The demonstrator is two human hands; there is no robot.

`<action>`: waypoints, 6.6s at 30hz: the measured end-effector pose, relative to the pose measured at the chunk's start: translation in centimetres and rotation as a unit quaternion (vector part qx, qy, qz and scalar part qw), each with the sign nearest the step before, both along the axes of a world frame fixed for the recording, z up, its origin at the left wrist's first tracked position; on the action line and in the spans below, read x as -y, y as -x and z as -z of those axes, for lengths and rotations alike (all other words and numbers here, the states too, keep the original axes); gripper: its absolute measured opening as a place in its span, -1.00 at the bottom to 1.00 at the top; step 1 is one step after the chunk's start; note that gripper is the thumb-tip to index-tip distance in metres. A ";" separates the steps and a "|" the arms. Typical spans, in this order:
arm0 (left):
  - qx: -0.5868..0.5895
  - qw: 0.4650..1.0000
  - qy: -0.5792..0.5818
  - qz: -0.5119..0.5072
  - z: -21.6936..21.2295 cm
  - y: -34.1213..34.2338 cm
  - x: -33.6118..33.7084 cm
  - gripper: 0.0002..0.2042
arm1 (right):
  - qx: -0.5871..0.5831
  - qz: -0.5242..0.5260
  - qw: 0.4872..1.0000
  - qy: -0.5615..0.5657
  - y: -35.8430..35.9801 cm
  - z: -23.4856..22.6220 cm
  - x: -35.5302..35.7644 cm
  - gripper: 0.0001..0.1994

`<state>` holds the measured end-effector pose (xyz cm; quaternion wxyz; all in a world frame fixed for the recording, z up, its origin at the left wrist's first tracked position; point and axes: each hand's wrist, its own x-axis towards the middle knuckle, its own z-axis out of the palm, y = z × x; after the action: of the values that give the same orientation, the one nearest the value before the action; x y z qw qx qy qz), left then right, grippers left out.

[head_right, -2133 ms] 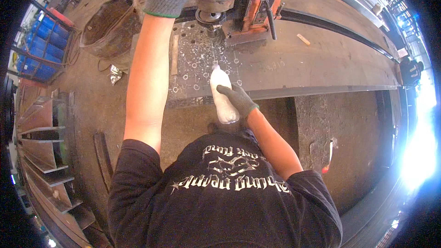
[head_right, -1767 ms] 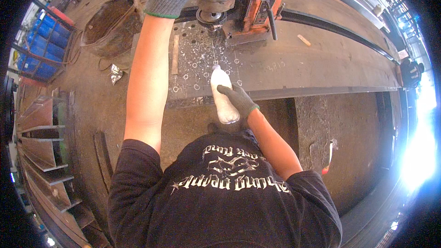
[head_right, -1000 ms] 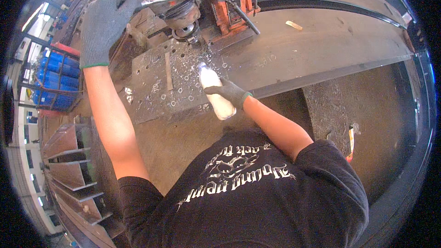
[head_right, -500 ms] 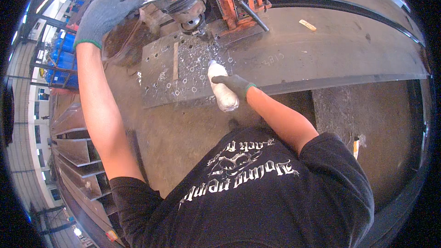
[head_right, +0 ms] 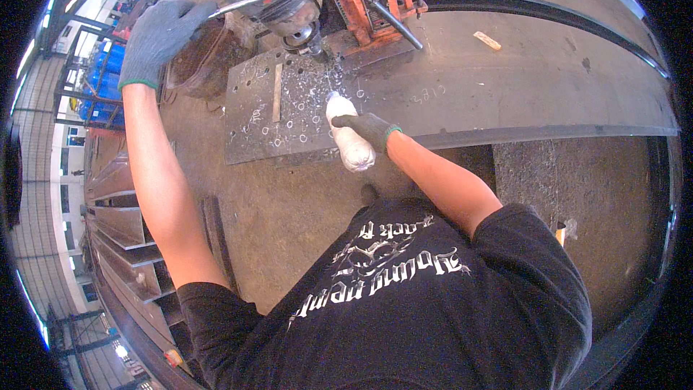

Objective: The person operates a portable drill press on a large metal plate, repeatedly applying liquid from a bottle to the drill bit area while lowering and raising the drill. The person repositions the drill press and continues drilling at marked locations on the plate.

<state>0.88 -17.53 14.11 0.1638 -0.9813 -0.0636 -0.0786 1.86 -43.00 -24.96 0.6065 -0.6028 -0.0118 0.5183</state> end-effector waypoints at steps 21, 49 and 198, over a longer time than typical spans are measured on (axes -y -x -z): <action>0.016 1.000 -0.020 -0.007 0.5 0.4 0.1 -0.43 | 0.047 -0.002 0.998 -0.048 -0.2 -0.6 0.6 -0.30; 0.019 0.999 -0.017 -0.031 1.1 0.5 0.3 -0.32 | 0.040 -0.001 0.999 -0.033 -0.8 1.2 1.1 -0.30; 0.041 0.996 -0.078 -0.008 8.2 -1.5 -4.0 -0.41 | -0.036 -0.131 0.987 -0.087 -2.9 1.9 0.1 -0.33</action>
<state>2.39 -13.58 5.88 0.2381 -0.9609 -0.0716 -0.1218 4.71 -43.14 -26.82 0.5836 -0.5217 -0.1136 0.6118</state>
